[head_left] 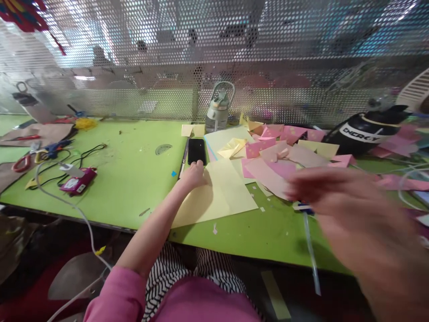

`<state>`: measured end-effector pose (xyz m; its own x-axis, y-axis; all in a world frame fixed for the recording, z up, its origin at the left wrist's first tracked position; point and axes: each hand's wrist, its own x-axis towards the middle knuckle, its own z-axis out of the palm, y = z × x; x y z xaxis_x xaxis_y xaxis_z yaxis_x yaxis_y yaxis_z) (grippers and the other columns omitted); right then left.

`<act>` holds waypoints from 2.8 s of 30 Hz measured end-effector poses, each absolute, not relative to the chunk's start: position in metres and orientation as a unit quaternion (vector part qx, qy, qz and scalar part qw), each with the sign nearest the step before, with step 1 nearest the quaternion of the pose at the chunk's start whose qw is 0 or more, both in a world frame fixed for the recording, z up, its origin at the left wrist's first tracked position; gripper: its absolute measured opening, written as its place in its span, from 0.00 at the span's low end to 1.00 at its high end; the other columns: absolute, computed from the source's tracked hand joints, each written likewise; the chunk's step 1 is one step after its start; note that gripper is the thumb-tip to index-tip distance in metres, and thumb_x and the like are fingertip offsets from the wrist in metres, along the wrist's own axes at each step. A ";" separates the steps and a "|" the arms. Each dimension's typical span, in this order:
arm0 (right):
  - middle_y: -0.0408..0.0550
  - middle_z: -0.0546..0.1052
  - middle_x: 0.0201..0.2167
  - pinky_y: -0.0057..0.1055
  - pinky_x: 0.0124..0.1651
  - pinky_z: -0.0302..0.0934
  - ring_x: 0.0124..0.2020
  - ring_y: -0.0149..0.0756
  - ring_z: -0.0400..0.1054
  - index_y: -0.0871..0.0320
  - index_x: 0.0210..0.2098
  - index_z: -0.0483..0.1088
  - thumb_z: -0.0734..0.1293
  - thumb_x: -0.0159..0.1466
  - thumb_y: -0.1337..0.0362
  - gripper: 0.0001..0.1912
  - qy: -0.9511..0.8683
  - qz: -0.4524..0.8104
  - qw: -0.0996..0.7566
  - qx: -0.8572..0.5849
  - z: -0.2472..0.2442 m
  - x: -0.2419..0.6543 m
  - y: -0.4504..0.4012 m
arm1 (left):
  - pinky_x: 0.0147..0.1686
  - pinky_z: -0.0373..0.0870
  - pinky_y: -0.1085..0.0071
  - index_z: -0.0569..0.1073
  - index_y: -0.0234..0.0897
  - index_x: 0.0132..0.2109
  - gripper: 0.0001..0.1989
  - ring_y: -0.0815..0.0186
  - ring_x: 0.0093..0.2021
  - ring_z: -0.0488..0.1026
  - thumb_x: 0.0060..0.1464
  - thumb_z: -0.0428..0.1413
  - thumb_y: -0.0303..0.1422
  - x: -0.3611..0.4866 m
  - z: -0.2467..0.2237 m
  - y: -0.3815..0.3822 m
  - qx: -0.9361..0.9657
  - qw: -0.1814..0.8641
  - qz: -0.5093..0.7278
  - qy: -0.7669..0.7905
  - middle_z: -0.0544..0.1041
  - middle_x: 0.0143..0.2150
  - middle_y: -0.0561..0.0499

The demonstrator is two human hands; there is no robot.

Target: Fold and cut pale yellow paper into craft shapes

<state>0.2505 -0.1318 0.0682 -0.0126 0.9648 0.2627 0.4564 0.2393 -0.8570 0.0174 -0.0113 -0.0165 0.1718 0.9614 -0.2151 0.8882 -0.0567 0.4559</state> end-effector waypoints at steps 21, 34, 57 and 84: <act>0.52 0.78 0.44 0.46 0.47 0.70 0.46 0.47 0.73 0.52 0.51 0.66 0.71 0.54 0.42 0.32 -0.548 0.463 0.440 -0.540 0.021 0.242 -0.085 | 0.48 0.74 0.66 0.71 0.38 0.47 0.17 0.63 0.43 0.78 0.50 0.64 0.36 0.039 0.030 -0.037 0.375 0.668 0.566 0.306 0.80 0.43 0.51; 0.45 0.78 0.37 0.40 0.47 0.71 0.39 0.38 0.74 0.52 0.41 0.69 0.74 0.52 0.51 0.21 -0.564 0.403 0.549 -0.467 0.067 0.234 -0.039 | 0.41 0.78 0.73 0.72 0.35 0.41 0.08 0.67 0.38 0.79 0.57 0.61 0.34 0.017 0.021 0.001 0.275 0.650 0.631 0.322 0.81 0.38 0.48; 0.48 0.80 0.45 0.43 0.52 0.59 0.46 0.40 0.71 0.54 0.50 0.70 0.59 0.63 0.76 0.20 -0.938 -0.096 0.190 -0.273 -0.032 0.276 -0.136 | 0.47 0.75 0.62 0.74 0.37 0.52 0.16 0.60 0.48 0.76 0.61 0.50 0.21 -0.074 -0.076 -0.176 0.893 0.055 0.283 0.346 0.79 0.53 0.45; 0.48 0.78 0.29 0.39 0.35 0.66 0.30 0.43 0.73 0.53 0.28 0.71 0.58 0.65 0.42 0.24 -0.802 0.177 0.168 -0.546 -0.034 0.238 -0.104 | 0.42 0.69 0.61 0.73 0.37 0.34 0.15 0.61 0.39 0.69 0.65 0.49 0.40 -0.078 -0.036 -0.143 0.761 0.263 0.217 0.552 0.74 0.36 0.48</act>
